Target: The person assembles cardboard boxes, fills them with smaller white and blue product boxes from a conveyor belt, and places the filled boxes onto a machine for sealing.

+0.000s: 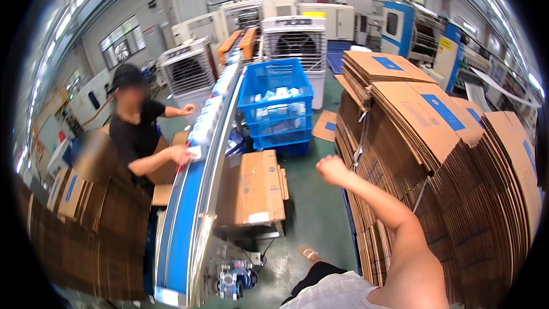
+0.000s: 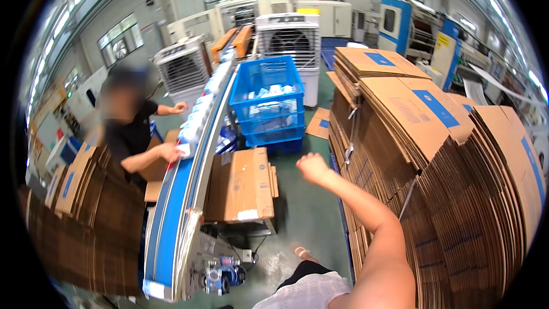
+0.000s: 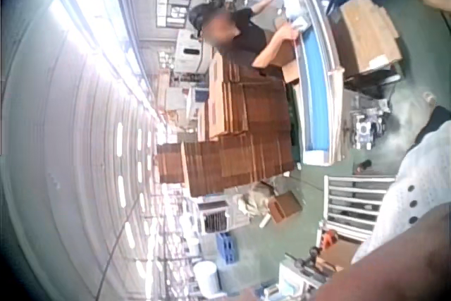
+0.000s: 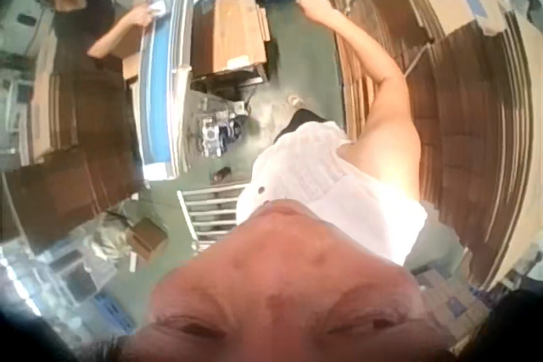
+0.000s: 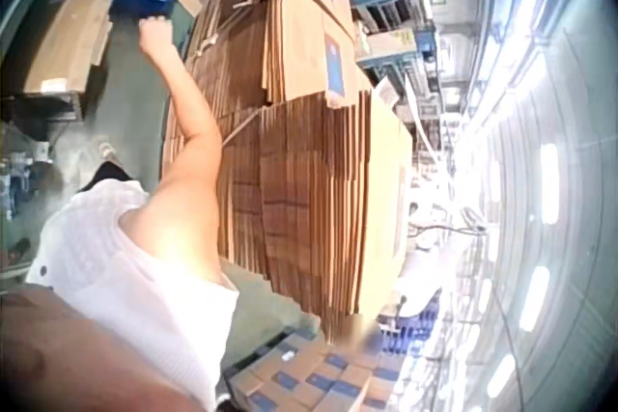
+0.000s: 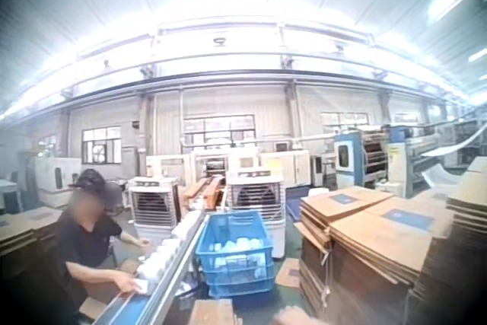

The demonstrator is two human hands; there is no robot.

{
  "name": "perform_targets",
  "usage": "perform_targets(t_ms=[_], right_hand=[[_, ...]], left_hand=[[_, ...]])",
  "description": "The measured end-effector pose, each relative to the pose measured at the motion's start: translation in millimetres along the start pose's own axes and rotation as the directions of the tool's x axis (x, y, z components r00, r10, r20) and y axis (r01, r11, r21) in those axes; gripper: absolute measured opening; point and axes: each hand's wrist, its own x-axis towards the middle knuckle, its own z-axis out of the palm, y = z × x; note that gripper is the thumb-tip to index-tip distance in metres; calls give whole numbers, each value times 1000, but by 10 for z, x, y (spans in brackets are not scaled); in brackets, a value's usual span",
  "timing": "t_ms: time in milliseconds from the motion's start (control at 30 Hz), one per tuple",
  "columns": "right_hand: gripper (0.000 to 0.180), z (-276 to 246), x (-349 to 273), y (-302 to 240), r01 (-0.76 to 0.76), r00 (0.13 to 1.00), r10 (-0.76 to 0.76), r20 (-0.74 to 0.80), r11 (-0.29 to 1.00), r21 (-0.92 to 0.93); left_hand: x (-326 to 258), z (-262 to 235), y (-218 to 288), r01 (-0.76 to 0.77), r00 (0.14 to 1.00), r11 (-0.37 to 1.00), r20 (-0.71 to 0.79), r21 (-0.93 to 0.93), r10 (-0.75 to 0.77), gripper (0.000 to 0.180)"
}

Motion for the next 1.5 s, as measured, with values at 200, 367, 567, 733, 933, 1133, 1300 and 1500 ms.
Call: perform_targets(t_ms=[200, 367, 567, 733, 933, 1133, 1300, 1500], right_hand=[[15, -165, 323, 1899, -386, 896, 362, -257, 921, -51], [27, -81, 839, 3294, -523, 812, 549, -196, 835, 172], [52, 249, 1026, 4339, -689, 724, 689, -20, 725, 23], [46, 443, 1549, 4450, -779, 611, 770, 185, 626, -30], [23, 741, 1621, 4529, -576, 804, 582, 119, 813, -87], [12, 309, 2110, 3661, -330, 872, 257, -417, 937, -112], [12, -145, 2549, 2040, 272, 772, -331, -543, 944, -188], [14, -932, 3030, 1358, 565, 727, -457, -513, 822, 68]], left_hand=[[522, 968, 697, -137, 909, 988, 387, -70, 153, 43], [1036, 1588, 536, -159, 834, 987, 537, 8, 130, 52], [1479, 1708, 1813, -101, 880, 989, 454, -111, 141, 29], [2354, 1469, 2882, -156, 879, 965, 416, -211, 233, 23], [3130, 1600, 4024, -293, 760, 890, 480, -350, 439, 32], [3842, 1322, 4873, -368, 671, 738, 388, -566, 632, 48], [3800, -481, 6486, -780, 563, 411, -242, -472, 790, 78], [3962, -1237, 7213, -944, 165, -31, -552, -329, 817, 31]])
